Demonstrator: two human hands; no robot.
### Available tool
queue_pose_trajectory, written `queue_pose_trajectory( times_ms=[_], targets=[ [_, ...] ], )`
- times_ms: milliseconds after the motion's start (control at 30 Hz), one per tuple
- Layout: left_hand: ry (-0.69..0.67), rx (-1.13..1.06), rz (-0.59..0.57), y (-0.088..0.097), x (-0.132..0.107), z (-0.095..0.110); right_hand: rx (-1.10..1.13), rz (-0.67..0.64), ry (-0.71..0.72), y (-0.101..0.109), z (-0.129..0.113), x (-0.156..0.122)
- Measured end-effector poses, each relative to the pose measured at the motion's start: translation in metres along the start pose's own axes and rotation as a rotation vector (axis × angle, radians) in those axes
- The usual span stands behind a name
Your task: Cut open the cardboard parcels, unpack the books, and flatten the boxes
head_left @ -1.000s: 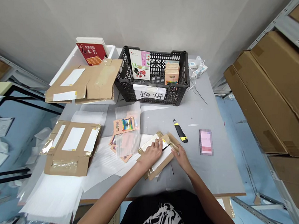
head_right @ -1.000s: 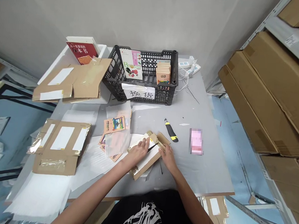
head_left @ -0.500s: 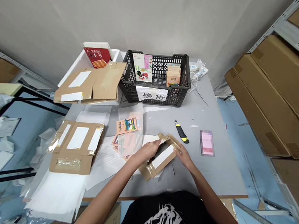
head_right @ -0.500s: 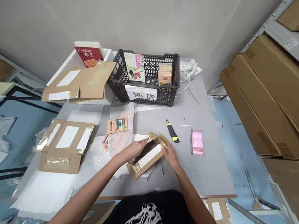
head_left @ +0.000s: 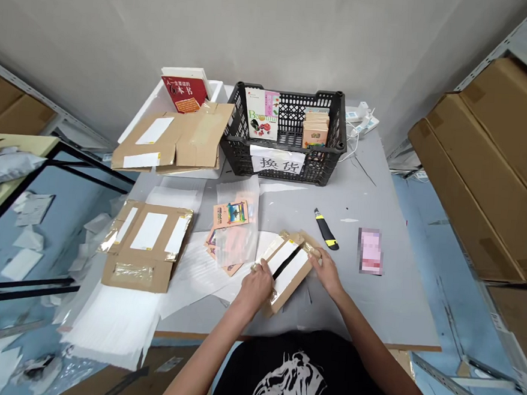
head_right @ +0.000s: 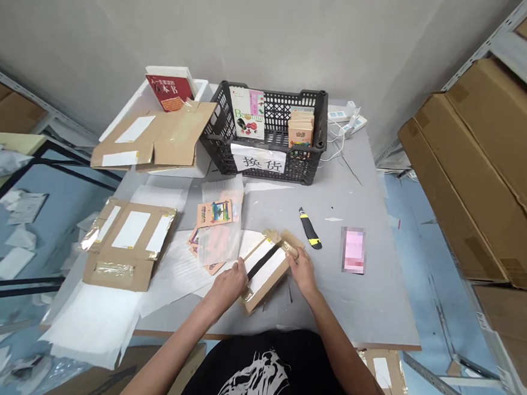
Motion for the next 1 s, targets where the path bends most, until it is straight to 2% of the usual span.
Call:
queue_pose_trajectory(
  times_ms=[67,133,267,367,500,667,867,1000],
  targets=[
    [-0.044,-0.118,-0.060,0.008,0.001,-0.002,0.008,0.005,0.023,0.002,-0.003,0.011],
    [-0.058,-0.200,-0.070,0.014,0.002,-0.003,0.013,-0.012,0.033,0.005,-0.007,0.025],
    [0.051,-0.298,-0.036,0.021,0.005,0.000,0.014,-0.050,0.042,0.006,-0.028,0.047],
    [0.171,-0.273,-0.014,0.025,0.005,0.009,-0.146,0.002,0.055,-0.003,-0.054,0.040],
    [0.225,-0.207,-0.050,0.022,-0.002,0.025,-0.377,0.007,0.085,-0.021,-0.078,0.016],
    [0.212,-0.158,-0.057,0.006,-0.007,0.038,-0.459,-0.048,0.085,-0.023,-0.068,0.005],
    [0.188,-0.121,-0.068,0.001,-0.005,0.044,-0.402,-0.160,0.160,-0.006,-0.053,0.012],
    [0.189,-0.098,-0.050,0.001,-0.004,0.045,-0.376,-0.230,0.134,0.007,-0.054,0.014]
  ],
)
Point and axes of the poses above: each hand's wrist, its own x-axis towards the middle knuckle, its own y-axis out of the back of the hand, z = x × y, the point moved 1 cm from there along x, towards the middle knuckle, and after that the axes turned 7 degrees about z, right-handed, at the moved point
